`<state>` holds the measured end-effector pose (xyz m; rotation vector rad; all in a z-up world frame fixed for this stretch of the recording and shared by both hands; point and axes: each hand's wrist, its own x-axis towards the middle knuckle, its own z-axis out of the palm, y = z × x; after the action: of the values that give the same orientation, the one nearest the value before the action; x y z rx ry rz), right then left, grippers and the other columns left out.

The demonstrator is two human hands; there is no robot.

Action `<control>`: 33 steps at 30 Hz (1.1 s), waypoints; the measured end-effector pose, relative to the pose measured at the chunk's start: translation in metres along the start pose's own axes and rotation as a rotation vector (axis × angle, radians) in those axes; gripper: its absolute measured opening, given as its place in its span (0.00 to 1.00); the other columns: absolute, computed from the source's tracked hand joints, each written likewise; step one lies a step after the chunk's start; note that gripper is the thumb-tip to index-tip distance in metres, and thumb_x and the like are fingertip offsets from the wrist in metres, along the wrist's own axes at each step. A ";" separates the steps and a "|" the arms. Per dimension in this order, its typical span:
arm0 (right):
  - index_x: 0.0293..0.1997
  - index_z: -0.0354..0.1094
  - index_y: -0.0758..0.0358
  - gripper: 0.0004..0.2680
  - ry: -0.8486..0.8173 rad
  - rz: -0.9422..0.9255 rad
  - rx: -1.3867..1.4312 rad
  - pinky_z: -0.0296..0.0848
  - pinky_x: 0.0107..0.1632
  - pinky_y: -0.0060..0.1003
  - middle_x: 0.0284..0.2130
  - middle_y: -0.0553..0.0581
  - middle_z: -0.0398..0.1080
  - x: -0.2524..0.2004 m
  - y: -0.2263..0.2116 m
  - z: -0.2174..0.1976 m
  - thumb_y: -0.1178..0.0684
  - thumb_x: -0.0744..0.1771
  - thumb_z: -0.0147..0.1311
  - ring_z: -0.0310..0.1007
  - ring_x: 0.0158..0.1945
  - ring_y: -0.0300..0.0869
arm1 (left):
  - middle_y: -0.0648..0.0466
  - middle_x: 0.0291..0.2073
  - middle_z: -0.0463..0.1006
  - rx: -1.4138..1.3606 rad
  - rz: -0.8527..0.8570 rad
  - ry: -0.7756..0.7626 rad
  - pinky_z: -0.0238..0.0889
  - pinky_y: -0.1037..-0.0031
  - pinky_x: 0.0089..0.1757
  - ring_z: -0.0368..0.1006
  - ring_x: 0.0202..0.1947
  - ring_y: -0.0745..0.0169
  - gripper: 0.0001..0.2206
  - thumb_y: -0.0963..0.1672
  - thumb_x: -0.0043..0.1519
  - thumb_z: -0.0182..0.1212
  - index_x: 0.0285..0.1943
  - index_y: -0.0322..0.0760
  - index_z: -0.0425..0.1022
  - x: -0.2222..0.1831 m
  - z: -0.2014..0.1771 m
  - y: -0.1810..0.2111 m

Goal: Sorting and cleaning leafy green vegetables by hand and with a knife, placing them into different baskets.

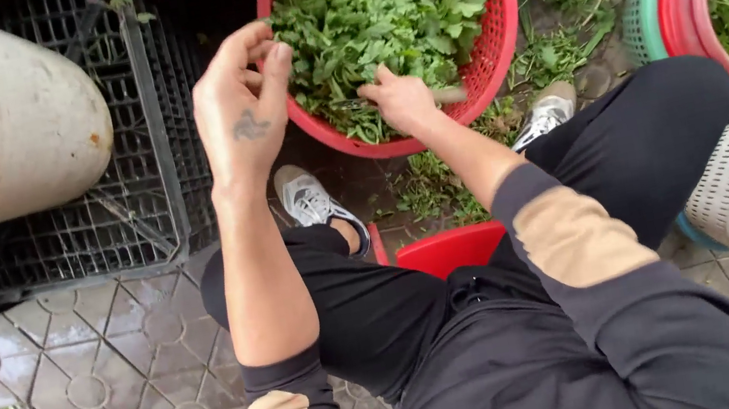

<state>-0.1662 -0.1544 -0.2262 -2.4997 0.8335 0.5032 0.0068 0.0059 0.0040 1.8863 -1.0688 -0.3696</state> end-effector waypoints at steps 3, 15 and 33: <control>0.60 0.69 0.48 0.16 -0.095 -0.036 -0.338 0.78 0.27 0.37 0.59 0.62 0.60 0.024 0.000 -0.007 0.60 0.66 0.57 0.70 0.25 0.41 | 0.50 0.46 0.83 0.076 0.010 0.043 0.69 0.71 0.33 0.75 0.25 0.70 0.17 0.47 0.71 0.57 0.61 0.28 0.74 -0.008 -0.012 -0.011; 0.46 0.75 0.46 0.08 -0.085 0.118 -0.085 0.78 0.51 0.49 0.49 0.55 0.65 -0.001 0.108 -0.040 0.44 0.65 0.62 0.74 0.48 0.51 | 0.51 0.43 0.82 0.287 -0.008 -0.163 0.69 0.54 0.36 0.79 0.34 0.49 0.18 0.51 0.68 0.60 0.60 0.39 0.76 -0.017 0.016 -0.044; 0.47 0.76 0.58 0.04 0.126 -0.256 -0.193 0.72 0.17 0.28 0.39 0.53 0.71 0.011 -0.020 0.001 0.58 0.69 0.58 0.67 0.22 0.37 | 0.54 0.43 0.84 0.142 -0.030 0.138 0.70 0.71 0.31 0.78 0.27 0.67 0.17 0.49 0.71 0.57 0.59 0.31 0.75 -0.023 -0.032 -0.013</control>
<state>-0.1460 -0.1443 -0.2264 -2.7882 0.5169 0.3560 0.0204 0.0451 0.0070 2.0236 -0.9973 -0.1814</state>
